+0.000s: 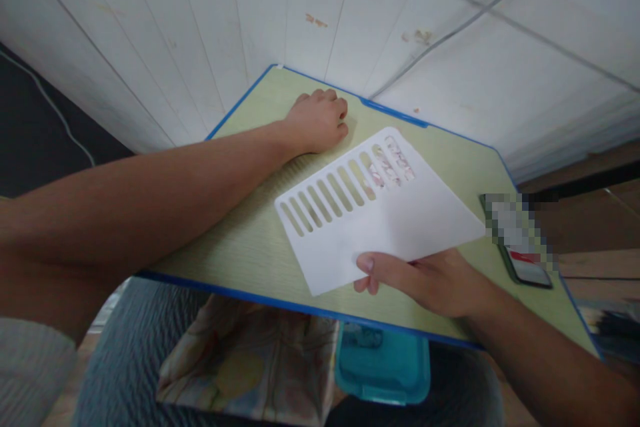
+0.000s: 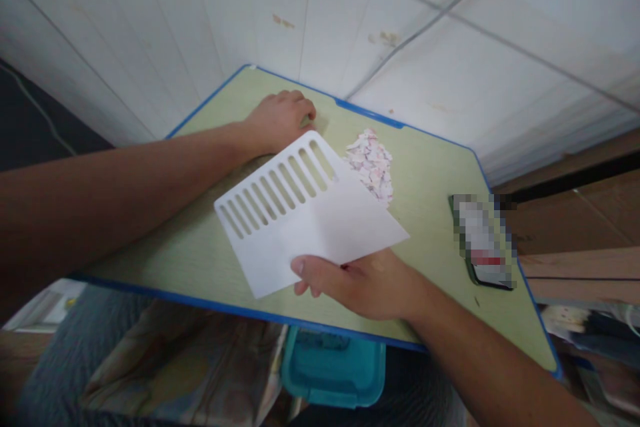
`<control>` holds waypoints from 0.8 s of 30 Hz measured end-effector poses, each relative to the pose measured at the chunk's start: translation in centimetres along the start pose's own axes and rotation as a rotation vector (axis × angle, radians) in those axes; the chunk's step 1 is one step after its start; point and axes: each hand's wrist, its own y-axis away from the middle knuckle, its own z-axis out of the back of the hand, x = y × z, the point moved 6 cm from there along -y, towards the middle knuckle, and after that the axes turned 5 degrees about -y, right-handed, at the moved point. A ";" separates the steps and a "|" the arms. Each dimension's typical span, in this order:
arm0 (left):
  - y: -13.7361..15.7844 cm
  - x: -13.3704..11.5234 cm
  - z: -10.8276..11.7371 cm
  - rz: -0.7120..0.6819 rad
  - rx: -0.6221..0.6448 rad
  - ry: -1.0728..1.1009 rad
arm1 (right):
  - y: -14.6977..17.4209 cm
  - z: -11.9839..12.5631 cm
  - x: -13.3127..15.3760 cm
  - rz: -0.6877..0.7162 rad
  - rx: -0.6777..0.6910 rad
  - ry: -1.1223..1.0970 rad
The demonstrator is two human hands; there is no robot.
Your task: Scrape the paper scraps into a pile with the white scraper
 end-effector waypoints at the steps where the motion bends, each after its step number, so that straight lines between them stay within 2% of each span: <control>1: 0.0 -0.1 0.0 -0.001 0.002 0.003 | 0.0 -0.1 0.0 -0.002 0.004 -0.002; 6: 0.1 -0.1 0.2 -0.001 0.008 0.005 | 0.0 0.1 -0.2 0.003 -0.062 -0.017; 12: 0.1 -0.2 0.2 0.003 0.027 -0.024 | -0.1 -0.8 -0.2 -0.038 0.068 -0.037; 20: 0.2 0.0 0.2 0.013 0.002 0.006 | 0.1 -0.9 0.3 -0.003 0.055 0.006; 22: 0.1 0.0 0.2 0.002 0.007 0.000 | 0.1 0.4 0.3 0.035 -0.038 0.006; 24: 0.0 0.0 0.1 -0.007 0.014 -0.012 | 0.4 3.3 0.2 0.083 -0.291 0.006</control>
